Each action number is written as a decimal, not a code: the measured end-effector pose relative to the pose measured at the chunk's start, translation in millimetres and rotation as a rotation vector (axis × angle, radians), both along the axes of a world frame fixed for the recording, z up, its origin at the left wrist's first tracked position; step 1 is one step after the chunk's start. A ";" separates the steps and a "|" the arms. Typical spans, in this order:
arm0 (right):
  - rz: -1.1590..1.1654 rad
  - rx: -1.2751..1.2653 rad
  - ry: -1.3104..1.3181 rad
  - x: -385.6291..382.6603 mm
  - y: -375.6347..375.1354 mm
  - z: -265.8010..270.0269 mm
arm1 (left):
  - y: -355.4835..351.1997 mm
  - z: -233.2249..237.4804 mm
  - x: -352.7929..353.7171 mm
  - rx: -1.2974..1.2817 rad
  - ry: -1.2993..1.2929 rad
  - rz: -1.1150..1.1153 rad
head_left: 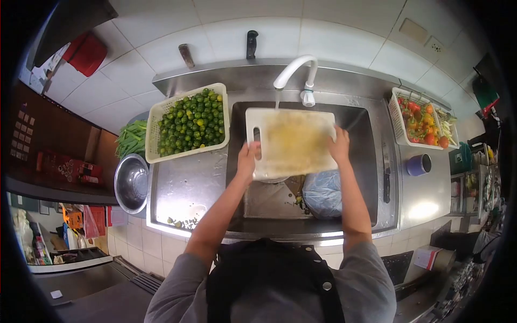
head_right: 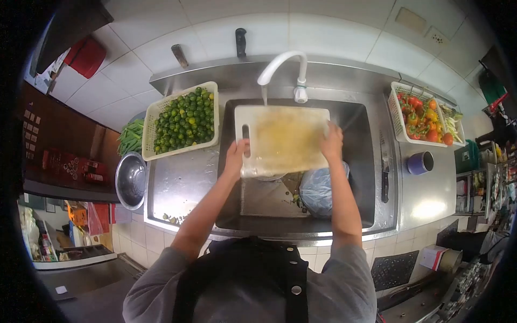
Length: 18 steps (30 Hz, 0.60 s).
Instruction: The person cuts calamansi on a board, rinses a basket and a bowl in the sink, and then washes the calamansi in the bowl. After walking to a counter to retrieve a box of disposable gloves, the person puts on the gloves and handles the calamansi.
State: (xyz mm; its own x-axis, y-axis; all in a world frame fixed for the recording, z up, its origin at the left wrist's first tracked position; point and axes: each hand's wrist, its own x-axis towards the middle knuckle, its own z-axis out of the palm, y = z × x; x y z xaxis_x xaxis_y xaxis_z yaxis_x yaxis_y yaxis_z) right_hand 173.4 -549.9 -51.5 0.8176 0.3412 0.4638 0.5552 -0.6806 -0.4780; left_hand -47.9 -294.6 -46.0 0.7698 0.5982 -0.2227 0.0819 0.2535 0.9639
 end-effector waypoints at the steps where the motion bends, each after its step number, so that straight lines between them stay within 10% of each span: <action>1: 0.158 0.203 0.195 8.4 29.1 11.0 | 11.0 -3.9 19.9 0.067 -0.038 -0.032; 7: 0.742 0.649 1.107 7.6 169.0 119.6 | 38.9 53.5 100.7 0.564 0.143 -0.183; 10: 0.816 0.463 1.312 11.0 180.8 143.2 | 61.8 47.2 126.5 0.711 0.112 -0.285; 12: 0.837 0.381 1.275 8.5 172.1 150.8 | 87.4 7.5 147.0 0.926 0.100 -0.324; 18: 0.359 0.469 0.865 47.5 128.4 131.6 | 53.7 119.3 157.9 0.973 0.354 -0.472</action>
